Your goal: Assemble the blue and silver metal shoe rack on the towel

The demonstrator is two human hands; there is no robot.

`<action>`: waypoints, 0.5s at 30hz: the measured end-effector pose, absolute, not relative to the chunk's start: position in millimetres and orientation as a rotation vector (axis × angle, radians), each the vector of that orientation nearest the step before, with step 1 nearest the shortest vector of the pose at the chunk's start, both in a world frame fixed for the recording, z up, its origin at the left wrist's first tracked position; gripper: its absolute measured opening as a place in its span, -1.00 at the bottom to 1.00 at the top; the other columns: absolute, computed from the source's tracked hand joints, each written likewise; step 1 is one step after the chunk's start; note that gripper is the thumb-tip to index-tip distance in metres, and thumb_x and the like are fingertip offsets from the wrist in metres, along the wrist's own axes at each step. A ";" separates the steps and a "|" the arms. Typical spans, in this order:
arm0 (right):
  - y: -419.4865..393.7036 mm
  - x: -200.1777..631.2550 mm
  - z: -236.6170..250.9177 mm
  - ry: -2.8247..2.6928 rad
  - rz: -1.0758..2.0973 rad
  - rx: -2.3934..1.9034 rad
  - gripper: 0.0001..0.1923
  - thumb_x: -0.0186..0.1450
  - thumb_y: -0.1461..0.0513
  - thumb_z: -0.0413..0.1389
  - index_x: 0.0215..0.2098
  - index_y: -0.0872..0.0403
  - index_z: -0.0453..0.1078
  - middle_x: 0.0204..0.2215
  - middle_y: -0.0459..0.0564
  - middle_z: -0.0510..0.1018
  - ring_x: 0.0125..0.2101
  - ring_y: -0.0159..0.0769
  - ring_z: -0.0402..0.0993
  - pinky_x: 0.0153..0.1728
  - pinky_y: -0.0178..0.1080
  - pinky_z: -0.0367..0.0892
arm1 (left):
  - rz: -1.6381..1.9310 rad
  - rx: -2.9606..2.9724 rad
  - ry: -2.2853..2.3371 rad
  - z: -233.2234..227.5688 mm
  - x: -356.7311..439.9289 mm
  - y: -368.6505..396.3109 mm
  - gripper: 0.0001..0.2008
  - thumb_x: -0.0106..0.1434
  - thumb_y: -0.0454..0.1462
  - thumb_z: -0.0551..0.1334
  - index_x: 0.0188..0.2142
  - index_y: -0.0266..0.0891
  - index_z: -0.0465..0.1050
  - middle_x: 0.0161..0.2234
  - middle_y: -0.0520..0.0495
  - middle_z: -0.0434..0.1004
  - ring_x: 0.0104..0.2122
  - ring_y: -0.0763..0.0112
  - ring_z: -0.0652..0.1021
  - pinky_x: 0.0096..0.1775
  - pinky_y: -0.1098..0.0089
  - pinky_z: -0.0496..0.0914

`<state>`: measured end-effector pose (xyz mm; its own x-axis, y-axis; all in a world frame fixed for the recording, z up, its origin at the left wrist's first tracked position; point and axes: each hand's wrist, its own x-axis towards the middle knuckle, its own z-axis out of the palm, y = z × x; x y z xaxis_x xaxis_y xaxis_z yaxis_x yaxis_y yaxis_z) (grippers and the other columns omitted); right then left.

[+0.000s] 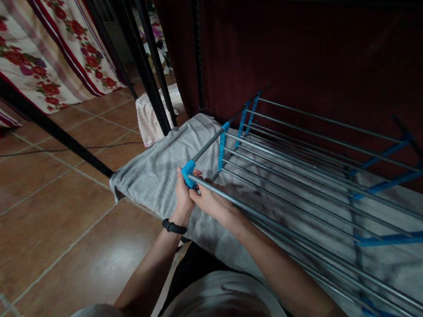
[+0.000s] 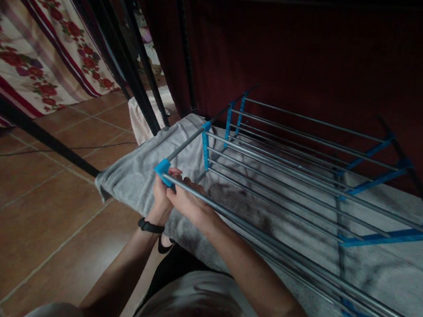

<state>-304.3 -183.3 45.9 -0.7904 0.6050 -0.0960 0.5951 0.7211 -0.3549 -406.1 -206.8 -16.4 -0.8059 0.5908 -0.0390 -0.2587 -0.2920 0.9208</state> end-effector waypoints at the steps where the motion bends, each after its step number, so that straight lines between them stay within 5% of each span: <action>1: -183.7 -304.4 46.1 -2.885 0.559 -0.989 -0.54 0.50 0.02 -0.15 0.22 0.04 0.25 -0.02 0.09 0.57 -0.12 -0.20 0.56 -0.07 -0.22 0.38 | 2.130 0.404 1.388 -15.9 -406.9 -205.9 -0.39 0.33 0.19 0.05 -0.50 -0.26 0.50 -0.50 -0.06 0.49 -0.51 0.42 0.46 -0.40 0.41 0.41; 15: -185.7 -306.1 40.3 -2.915 0.349 -0.946 -0.49 0.52 0.01 -0.19 0.30 0.10 0.15 -0.01 0.16 0.58 -0.12 -0.14 0.58 -0.06 -0.17 0.40 | 2.164 0.301 1.158 -21.7 -406.7 -200.3 -0.37 0.27 0.22 0.08 -0.51 -0.27 0.49 -0.59 -0.02 0.47 -0.59 0.47 0.46 -0.45 0.45 0.39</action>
